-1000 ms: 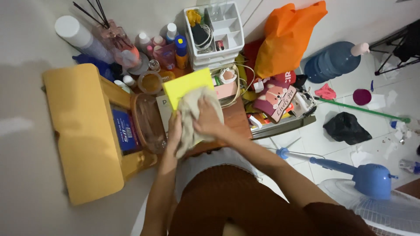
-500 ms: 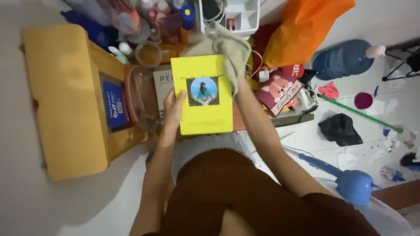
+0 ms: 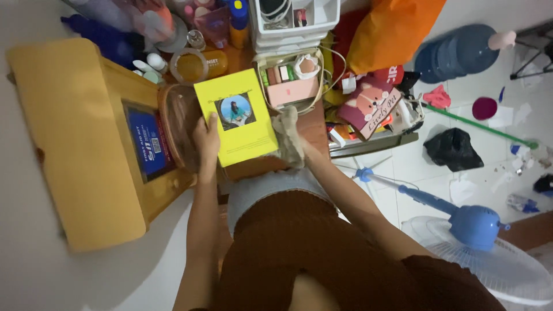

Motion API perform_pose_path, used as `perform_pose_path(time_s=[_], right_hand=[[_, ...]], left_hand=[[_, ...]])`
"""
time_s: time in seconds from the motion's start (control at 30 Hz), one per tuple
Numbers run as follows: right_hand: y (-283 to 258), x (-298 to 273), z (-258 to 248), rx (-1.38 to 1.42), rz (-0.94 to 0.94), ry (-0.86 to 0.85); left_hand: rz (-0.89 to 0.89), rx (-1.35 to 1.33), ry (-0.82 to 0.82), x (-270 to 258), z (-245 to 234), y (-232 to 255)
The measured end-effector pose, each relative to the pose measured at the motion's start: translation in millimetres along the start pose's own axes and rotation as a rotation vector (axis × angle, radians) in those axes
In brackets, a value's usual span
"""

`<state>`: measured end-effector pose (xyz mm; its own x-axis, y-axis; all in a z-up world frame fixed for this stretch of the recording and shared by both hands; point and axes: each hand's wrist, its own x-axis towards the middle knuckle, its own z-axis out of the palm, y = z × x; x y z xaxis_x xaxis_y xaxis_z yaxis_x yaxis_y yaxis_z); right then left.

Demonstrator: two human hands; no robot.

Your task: The person picks up a black cloth, a yellow picture frame, a pink box, and a small white box from a cluttered surface. They walk to a shelf to place the white box, then return to pack a tissue pack and other items into an orange bag. Finally, they move a wooden stool and pick up a plastic bag from the floor.

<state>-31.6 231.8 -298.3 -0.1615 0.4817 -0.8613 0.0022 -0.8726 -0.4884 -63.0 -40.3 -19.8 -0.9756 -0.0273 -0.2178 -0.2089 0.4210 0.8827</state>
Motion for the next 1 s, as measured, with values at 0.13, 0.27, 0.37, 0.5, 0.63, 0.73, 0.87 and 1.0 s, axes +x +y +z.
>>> perform_pose_path(time_s=[0.13,0.27,0.37,0.5,0.63,0.73,0.87,1.0], right_hand=[[-73,-122,-47,-0.582,-0.31,-0.259],[-166,-326,-38,-1.537,-0.924,-0.588],[-190,-371,-36,-1.638,-1.068,-0.498],[-131,-203,-110,-1.725,-0.82,-0.455],[-163,-285,-79,-1.632,-0.866,-0.433],[-142,-230,-112,-1.592,-0.99,-0.446],[-129,-192,-140,-1.675,-0.892,-0.468],[-168,-161,-156,-1.333,-0.885,-0.328]], left_hand=[[0.056,0.078,-0.002,25,7,-42],[0.146,0.22,0.004,15,-1,-22],[0.181,0.247,0.055,18,3,-37],[0.187,0.325,0.064,14,1,-32],[0.418,0.32,0.173,28,24,-71],[0.017,-0.188,0.321,42,35,-82],[0.659,0.645,0.294,29,18,-41],[0.465,0.275,0.352,-40,61,96]])
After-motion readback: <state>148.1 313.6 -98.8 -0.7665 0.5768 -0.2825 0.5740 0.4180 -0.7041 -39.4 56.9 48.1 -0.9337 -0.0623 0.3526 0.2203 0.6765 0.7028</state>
